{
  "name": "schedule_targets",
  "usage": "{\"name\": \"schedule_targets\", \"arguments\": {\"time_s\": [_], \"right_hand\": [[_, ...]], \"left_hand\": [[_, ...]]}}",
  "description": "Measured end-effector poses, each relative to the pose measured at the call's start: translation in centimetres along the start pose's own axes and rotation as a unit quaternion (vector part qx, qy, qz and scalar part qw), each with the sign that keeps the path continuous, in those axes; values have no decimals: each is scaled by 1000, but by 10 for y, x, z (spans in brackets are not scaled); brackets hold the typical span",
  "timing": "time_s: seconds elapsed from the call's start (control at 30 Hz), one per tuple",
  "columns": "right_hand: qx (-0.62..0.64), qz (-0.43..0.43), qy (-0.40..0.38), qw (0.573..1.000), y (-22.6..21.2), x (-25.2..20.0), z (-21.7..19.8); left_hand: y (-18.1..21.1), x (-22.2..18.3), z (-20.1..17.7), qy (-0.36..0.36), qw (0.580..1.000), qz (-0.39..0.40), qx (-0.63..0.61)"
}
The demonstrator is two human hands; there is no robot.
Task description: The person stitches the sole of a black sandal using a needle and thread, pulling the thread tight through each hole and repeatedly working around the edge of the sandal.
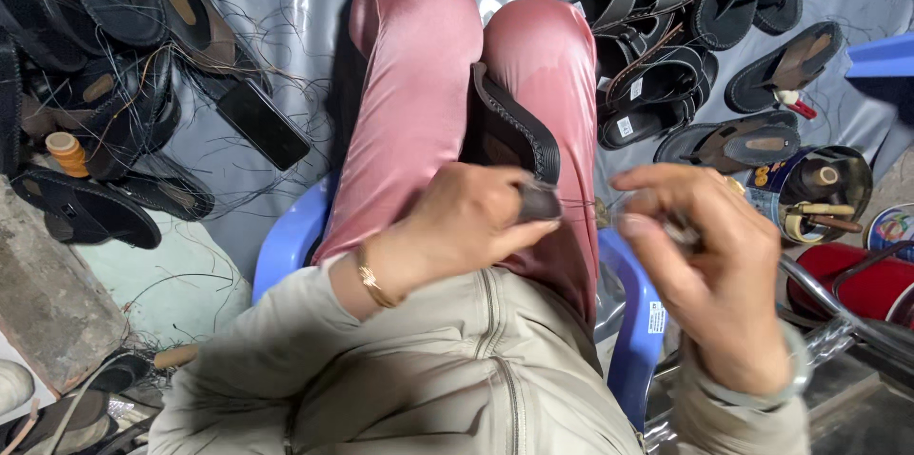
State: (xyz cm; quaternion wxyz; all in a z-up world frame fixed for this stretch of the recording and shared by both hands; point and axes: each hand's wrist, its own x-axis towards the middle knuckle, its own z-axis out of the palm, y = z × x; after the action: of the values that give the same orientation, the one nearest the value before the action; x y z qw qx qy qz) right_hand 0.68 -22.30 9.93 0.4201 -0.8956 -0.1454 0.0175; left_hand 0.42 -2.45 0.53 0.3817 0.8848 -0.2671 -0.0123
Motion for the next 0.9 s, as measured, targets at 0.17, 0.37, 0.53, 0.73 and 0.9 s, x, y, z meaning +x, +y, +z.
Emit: {"name": "schedule_targets", "arguments": {"time_s": [0.17, 0.37, 0.53, 0.73, 0.9], "right_hand": [[-171, 16, -285, 943, 8, 1, -10], [-417, -73, -269, 865, 20, -8, -5], [-441, -57, -295, 845, 15, -4, -3], [-488, -93, -282, 821, 4, -1, -3], [-502, -101, -290, 808, 9, -1, -4]], "left_hand": [[-106, -77, -66, 194, 628, -101, -747], [-167, -183, -84, 186, 849, -378, 319], [-56, -82, -66, 310, 907, -283, -26], [-29, -20, -8, 108, 993, -44, 18], [-36, -6, 16, 55, 998, -9, 11]]}}
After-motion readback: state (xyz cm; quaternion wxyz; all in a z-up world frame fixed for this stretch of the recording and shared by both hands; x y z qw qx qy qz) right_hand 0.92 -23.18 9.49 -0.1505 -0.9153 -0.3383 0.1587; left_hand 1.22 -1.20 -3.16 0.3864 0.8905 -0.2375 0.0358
